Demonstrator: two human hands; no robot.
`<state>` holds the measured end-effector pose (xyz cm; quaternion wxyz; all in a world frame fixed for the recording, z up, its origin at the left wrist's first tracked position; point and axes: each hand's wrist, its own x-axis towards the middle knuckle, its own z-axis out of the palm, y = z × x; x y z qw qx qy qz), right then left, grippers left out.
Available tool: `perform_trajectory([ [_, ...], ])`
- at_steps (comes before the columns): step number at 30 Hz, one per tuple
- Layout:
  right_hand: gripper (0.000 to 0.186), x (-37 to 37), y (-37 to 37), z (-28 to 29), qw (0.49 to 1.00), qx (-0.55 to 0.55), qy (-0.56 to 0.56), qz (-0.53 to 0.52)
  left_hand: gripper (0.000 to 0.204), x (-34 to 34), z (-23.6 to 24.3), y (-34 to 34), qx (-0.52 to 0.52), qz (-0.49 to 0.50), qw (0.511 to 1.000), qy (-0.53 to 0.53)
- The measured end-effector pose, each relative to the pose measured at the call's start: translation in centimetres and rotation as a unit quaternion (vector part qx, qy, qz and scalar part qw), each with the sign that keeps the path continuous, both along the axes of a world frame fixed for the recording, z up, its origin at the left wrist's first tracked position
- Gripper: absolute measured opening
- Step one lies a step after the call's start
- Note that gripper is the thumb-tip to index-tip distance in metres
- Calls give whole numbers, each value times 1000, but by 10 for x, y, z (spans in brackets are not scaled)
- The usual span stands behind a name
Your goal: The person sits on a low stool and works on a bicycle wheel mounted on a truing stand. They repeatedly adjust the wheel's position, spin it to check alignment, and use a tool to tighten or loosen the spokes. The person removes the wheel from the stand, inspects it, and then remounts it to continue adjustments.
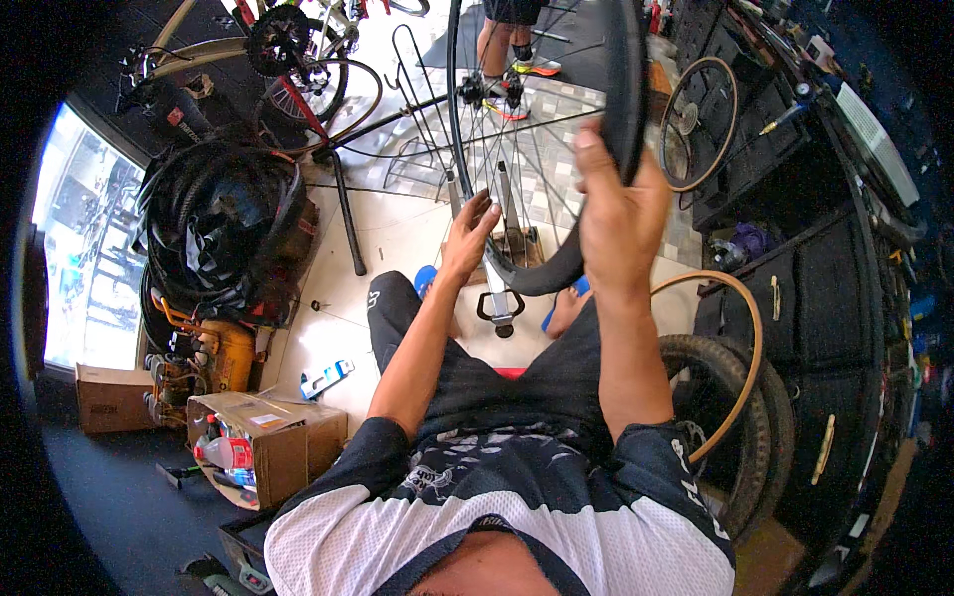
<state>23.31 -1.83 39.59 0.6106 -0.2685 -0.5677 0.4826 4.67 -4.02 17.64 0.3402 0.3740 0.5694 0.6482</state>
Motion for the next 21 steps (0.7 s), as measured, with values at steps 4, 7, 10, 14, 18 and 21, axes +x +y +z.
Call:
perform_trajectory([
  [4, 20, -27, -5, -23, 998, 7, -55, 39, 74, -6, -3, 6, -104, 0, 995, 9],
  [7, 18, -51, -15, -45, 997, -10, -45, 64, 93, -14, -47, 21, -108, -4, 993, 39],
  [10, 20, -71, -10, -75, 993, -21, -101, 53, 88, -22, -97, 32, -124, -10, 978, 168],
  [14, 23, -95, 1, -103, 990, -4, -135, 47, 85, -49, -160, 32, -145, -27, 959, 241],
  [18, 25, -103, 10, -127, 987, -14, -159, 21, 84, -41, -188, 34, -150, -45, 965, 209],
  [21, 25, -110, 13, -146, 985, -19, -172, 16, 84, -40, -203, 30, -155, -48, 967, 196],
])
